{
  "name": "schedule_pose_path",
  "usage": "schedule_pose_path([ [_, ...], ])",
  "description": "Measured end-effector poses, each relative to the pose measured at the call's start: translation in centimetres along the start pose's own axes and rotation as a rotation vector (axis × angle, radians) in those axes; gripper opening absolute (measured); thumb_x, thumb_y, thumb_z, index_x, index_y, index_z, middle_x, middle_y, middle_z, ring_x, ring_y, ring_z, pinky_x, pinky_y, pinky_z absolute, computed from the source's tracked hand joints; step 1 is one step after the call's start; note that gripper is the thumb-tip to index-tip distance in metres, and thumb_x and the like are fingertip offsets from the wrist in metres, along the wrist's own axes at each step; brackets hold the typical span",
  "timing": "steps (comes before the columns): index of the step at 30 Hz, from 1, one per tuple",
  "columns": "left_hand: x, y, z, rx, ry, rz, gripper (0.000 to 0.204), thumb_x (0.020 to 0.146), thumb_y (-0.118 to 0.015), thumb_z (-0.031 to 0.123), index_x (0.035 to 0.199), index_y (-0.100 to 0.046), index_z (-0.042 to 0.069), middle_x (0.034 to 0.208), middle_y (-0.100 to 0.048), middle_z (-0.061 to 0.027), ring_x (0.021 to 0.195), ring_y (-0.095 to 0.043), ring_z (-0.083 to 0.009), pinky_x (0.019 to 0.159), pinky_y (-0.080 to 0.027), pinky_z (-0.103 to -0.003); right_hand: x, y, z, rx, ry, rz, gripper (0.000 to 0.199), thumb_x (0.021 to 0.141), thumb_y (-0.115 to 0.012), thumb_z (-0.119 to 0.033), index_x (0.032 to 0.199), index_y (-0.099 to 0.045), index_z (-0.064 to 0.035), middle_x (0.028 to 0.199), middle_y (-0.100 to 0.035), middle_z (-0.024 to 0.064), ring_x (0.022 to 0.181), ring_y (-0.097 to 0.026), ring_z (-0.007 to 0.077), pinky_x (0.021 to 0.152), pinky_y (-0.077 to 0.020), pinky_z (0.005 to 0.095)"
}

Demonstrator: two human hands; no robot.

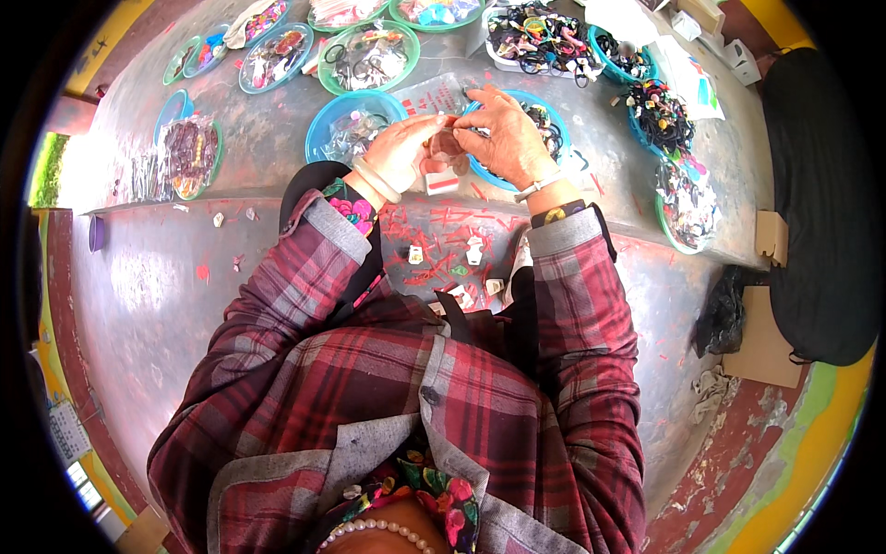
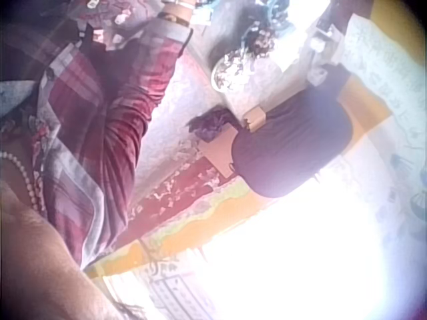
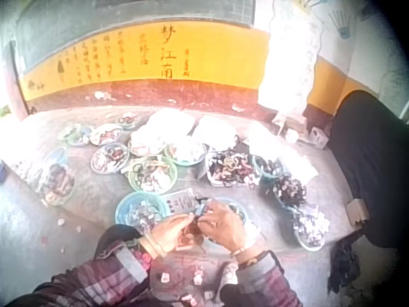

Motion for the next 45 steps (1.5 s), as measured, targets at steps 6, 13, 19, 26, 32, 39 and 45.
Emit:
schedule_pose_path([
  [6, -0.2, 0.0, -0.1, 0.006, -0.012, 0.004, 0.03, 0.091, -0.045, 0.026, 0.108, -0.053, 0.002, 0.09, -0.06, -0.0062, 0.077, -0.059, -0.0123, 0.057, -0.049, -0.021, 0.0, 0.1, -0.3, 0.007, -0.001, -0.001, 0.017, 0.068, -0.065, -0.019, 0.085, -0.069, -0.0152, 0.122, -0.05, 0.0168, 0.12, -0.04, 0.0329, 0.097, -0.0353, 0.0385],
  [13, -0.3, -0.6, 0.1, 0.008, -0.029, 0.056, 0.029, 0.091, -0.045, 0.027, 0.105, -0.054, 0.003, 0.084, -0.056, -0.0037, 0.072, -0.056, -0.0105, 0.057, -0.047, -0.019, 0.1, -0.2, 0.0, 0.142, -0.098, -0.088, 0.017, 0.065, -0.068, -0.017, 0.082, -0.066, -0.0132, 0.124, -0.048, 0.0156, 0.121, -0.04, 0.0311, 0.097, -0.0345, 0.0366],
  [19, -0.4, -0.6, 0.3, -0.011, -0.015, 0.019, 0.029, 0.091, -0.045, 0.028, 0.104, -0.054, 0.002, 0.084, -0.056, -0.0036, 0.073, -0.056, -0.0111, 0.058, -0.048, -0.02, 0.1, 0.0, -0.4, 0.144, -0.106, 0.03, 0.02, 0.067, -0.068, -0.018, 0.087, -0.067, -0.015, 0.124, -0.049, 0.014, 0.121, -0.039, 0.0282, 0.098, -0.0345, 0.036],
  [26, -0.1, -0.1, -0.1, -0.058, -0.026, 0.022, 0.031, 0.09, -0.047, 0.027, 0.108, -0.053, 0.002, 0.087, -0.058, -0.005, 0.075, -0.057, -0.0118, 0.059, -0.049, -0.021, 0.0, -0.4, -0.2, 0.079, -0.055, 0.03, 0.019, 0.067, -0.068, -0.017, 0.086, -0.068, -0.0153, 0.122, -0.05, 0.0136, 0.122, -0.038, 0.0305, 0.098, -0.0348, 0.036],
  [32, -0.1, 0.1, -0.3, -0.01, -0.055, 0.042, 0.033, 0.091, -0.046, 0.027, 0.113, -0.052, 0.004, 0.091, -0.059, -0.0056, 0.078, -0.057, -0.012, 0.061, -0.049, -0.022, -0.1, -0.7, -0.4, 0.073, -0.049, 0.0, 0.018, 0.066, -0.068, -0.018, 0.083, -0.069, -0.0149, 0.121, -0.051, 0.0159, 0.121, -0.039, 0.0326, 0.098, -0.0344, 0.0371],
  [39, 0.0, -0.3, -0.2, 0.008, -0.045, -0.02, 0.036, 0.091, -0.045, 0.03, 0.117, -0.05, 0.005, 0.091, -0.059, -0.0049, 0.08, -0.056, -0.0111, 0.061, -0.047, -0.021, -0.3, -1.4, 0.2, 0.221, -0.122, -0.143, 0.019, 0.067, -0.067, -0.024, 0.083, -0.069, -0.0145, 0.119, -0.051, 0.0187, 0.12, -0.04, 0.0343, 0.098, -0.0329, 0.0382],
  [45, 0.0, 0.2, -0.3, 0.044, -0.045, 0.037, 0.037, 0.09, -0.046, 0.031, 0.117, -0.051, 0.005, 0.088, -0.058, -0.0038, 0.078, -0.056, -0.0113, 0.061, -0.047, -0.021, -0.2, -1.5, 0.4, 0.177, -0.09, -0.089, 0.017, 0.068, -0.066, -0.022, 0.084, -0.07, -0.0154, 0.117, -0.054, 0.014, 0.118, -0.042, 0.0324, 0.096, -0.0355, 0.0366],
])
Point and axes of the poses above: each hand's wrist, its own x-axis towards the middle knuckle, its own y-axis out of the back of the hand, z = x × y, the point moved 2 cm from there along x, towards the middle knuckle
